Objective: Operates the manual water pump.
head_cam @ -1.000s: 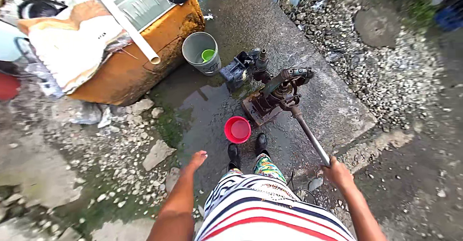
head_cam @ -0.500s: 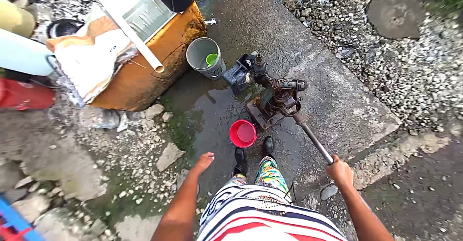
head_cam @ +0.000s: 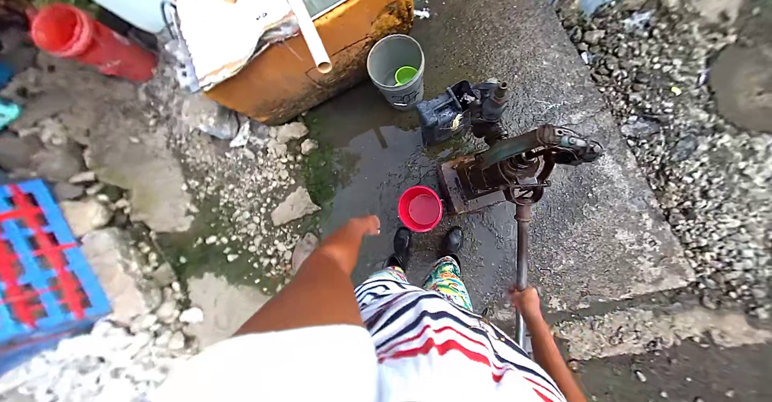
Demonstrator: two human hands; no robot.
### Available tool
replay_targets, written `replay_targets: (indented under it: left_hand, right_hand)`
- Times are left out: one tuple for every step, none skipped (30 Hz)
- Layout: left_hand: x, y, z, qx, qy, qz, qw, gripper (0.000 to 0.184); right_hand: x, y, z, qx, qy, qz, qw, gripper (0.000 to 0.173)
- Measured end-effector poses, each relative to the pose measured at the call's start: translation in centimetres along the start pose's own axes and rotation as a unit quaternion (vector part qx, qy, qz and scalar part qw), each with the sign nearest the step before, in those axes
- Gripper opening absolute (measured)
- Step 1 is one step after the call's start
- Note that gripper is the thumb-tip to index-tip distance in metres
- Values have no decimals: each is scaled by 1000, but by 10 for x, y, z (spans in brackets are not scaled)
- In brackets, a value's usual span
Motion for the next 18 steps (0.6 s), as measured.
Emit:
replay_targets:
  left_hand:
    - [-9,-1,-11,8,-16,0,1000,37]
    - [-19,-5,-19,24,-16,-11,1000,35]
    - [-31,-6,-29,40,-5,-31,999,33]
    - [-43,-5,-38,52,5,-55,997,32]
    - [-55,-8,-44,59,6,-85,995,31]
    - [-66,-9,-51,73,4,-116,991,29]
    - [-75,-7,-61,99,4,-139,985,29]
    - [-83,-1,-71,132,9,-156,979,30]
    - [-91,3,-77,163,20,-172,971,32]
    - [-96,5,-79,184,42,-179,966,33]
    - [-93,6,-75,191,64,-176,963,34]
    - [-86,6,-67,190,76,-167,965,33]
    - [-79,4,-58,185,80,-155,967,33]
    - [-70,-2,-46,183,86,-150,968,32]
    - [-59,-9,-31,181,104,-149,966,31]
    - [-48,-11,-15,174,125,-147,966,32]
    - [-37,-12,2,157,151,-140,966,34]
    - [-25,-10,19,130,177,-135,966,37]
  right_hand:
    - [-6,24,-3,5,7,-20,1000,40]
    - [-20,48,-5,13,22,-36,999,45]
    - [-37,75,-3,23,45,-46,998,50]
    - [-55,103,2,31,75,-57,995,54]
    - [-74,129,13,34,111,-71,991,55]
    - [-91,153,25,39,148,-88,984,56]
    - [-106,174,38,53,183,-100,977,57]
    - [-117,191,51,66,207,-106,970,56]
    - [-126,200,63,72,218,-112,967,54]
    - [-131,202,70,75,222,-108,966,51]
    - [-130,198,73,77,221,-95,968,48]
    - [-125,189,71,75,213,-82,971,44]
    - [-117,176,64,75,198,-71,975,41]
    - [-106,160,53,77,175,-64,979,37]
    - [-94,141,40,78,155,-64,983,34]
    - [-82,121,28,81,140,-70,984,32]
    - [-73,103,20,90,131,-84,984,32]
    - [-70,88,15,97,132,-101,981,32]
Point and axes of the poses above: each hand's wrist, its own y-axis away from the middle knuckle, its own x-axis out of the palm, z = x × y, the point moved 1 cm from there along -y, towards the middle knuckle, and after that the axes turned 11 degrees about y, right-handed, at the moved point
